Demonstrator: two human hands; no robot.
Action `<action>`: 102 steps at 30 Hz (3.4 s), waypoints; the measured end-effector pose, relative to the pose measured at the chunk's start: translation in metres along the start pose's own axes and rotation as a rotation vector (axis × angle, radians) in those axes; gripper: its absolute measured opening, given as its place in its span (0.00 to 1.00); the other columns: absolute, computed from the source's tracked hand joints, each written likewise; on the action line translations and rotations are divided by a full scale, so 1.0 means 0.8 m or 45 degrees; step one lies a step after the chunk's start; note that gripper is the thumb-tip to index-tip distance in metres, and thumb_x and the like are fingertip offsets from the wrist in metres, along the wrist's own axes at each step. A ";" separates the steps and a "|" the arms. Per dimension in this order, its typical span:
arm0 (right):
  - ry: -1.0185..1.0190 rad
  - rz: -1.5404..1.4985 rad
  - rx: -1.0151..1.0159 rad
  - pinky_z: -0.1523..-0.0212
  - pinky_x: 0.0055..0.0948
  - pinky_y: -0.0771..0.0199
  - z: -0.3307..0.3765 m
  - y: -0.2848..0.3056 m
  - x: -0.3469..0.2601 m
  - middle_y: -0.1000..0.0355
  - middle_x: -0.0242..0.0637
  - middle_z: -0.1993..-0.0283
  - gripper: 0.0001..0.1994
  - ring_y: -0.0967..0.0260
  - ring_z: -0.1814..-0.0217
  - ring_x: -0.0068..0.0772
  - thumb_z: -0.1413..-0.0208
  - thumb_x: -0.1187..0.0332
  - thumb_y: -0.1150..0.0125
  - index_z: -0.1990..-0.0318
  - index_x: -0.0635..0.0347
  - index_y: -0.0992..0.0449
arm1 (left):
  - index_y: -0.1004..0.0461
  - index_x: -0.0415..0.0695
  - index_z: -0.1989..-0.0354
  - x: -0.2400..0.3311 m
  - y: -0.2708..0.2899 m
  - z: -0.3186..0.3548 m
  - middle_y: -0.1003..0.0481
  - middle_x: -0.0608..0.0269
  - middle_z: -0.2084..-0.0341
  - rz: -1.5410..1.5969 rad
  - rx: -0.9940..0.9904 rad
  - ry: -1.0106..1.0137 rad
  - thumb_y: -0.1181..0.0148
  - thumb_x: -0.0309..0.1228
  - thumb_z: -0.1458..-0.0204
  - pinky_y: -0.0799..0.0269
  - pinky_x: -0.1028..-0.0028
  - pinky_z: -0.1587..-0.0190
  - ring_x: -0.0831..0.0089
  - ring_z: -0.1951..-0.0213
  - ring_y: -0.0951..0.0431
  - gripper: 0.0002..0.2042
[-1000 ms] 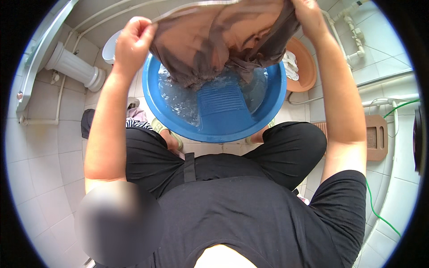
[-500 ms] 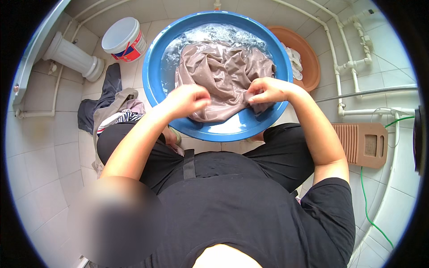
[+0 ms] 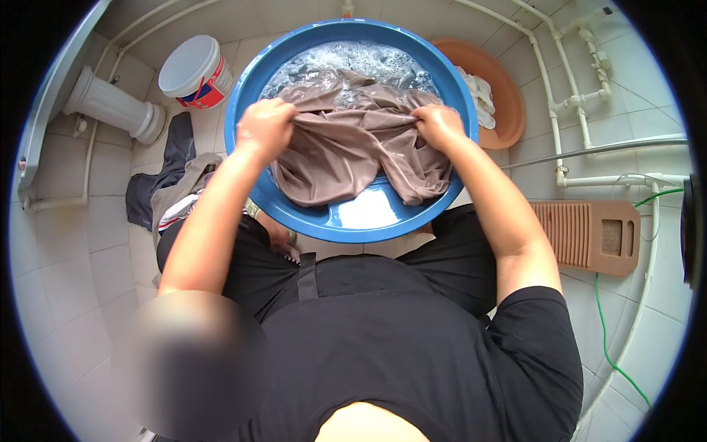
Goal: The person hand-washes a brown garment in a blue basin filled with soapy water. They repeatedly scrub, squeeze, and rinse the fabric by hand, occasionally lifting and unfolding it to treat different sections.
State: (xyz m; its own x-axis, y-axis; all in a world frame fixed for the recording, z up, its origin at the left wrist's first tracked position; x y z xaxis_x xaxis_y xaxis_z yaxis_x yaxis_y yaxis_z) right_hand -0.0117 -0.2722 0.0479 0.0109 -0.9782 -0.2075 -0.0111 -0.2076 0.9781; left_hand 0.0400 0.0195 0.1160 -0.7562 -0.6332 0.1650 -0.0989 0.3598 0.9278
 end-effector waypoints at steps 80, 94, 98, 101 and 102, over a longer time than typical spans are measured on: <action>-0.035 -1.671 0.092 0.67 0.24 0.35 -0.030 -0.001 -0.098 0.27 0.31 0.75 0.24 0.33 0.71 0.22 0.47 0.45 0.49 0.75 0.59 0.24 | 0.29 0.42 0.66 0.115 -0.063 -0.009 0.28 0.67 0.74 2.436 -0.101 1.238 0.45 0.29 0.51 0.33 0.80 0.66 0.79 0.71 0.29 0.06; 0.812 -1.212 0.466 0.65 0.33 0.32 0.066 0.084 -0.243 0.34 0.41 0.65 0.13 0.34 0.66 0.45 0.65 0.70 0.38 0.71 0.61 0.34 | 0.35 0.49 0.72 0.071 -0.124 0.024 0.37 0.72 0.83 2.559 0.151 1.698 0.52 0.39 0.44 0.33 0.75 0.76 0.76 0.80 0.32 0.09; 0.413 -0.855 0.651 0.77 0.35 0.35 0.039 0.036 -0.187 0.34 0.37 0.81 0.12 0.34 0.79 0.42 0.59 0.59 0.39 0.84 0.54 0.31 | 0.30 0.46 0.71 0.123 -0.115 0.014 0.28 0.66 0.74 2.841 0.143 1.425 0.57 0.43 0.42 0.32 0.76 0.71 0.76 0.70 0.28 0.15; 0.238 -0.822 0.613 0.79 0.36 0.34 0.025 0.034 -0.168 0.33 0.38 0.82 0.13 0.32 0.79 0.40 0.55 0.59 0.43 0.85 0.53 0.30 | 0.29 0.45 0.70 0.127 -0.107 0.016 0.28 0.63 0.73 2.571 0.301 1.704 0.61 0.46 0.41 0.31 0.74 0.68 0.72 0.69 0.28 0.19; 0.313 -0.825 0.671 0.79 0.36 0.34 0.035 0.039 -0.186 0.33 0.38 0.82 0.14 0.33 0.79 0.41 0.55 0.59 0.43 0.86 0.54 0.30 | 0.31 0.47 0.75 0.122 -0.117 0.016 0.30 0.64 0.77 2.735 0.230 1.575 0.60 0.46 0.41 0.33 0.75 0.71 0.74 0.73 0.30 0.18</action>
State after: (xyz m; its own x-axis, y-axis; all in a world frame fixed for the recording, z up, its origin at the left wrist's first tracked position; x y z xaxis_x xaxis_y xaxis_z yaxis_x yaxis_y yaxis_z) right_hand -0.0413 -0.1335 0.1093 0.3901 -0.6491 -0.6531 -0.3885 -0.7591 0.5224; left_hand -0.0330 -0.0674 0.0413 0.6570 0.5777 0.4844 -0.1430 0.7263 -0.6723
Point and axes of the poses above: each hand's wrist, its own z-axis away from the middle knuckle, its own y-axis out of the back of the hand, x = y × z, the point moved 6 cm from there along -z, towards the middle knuckle
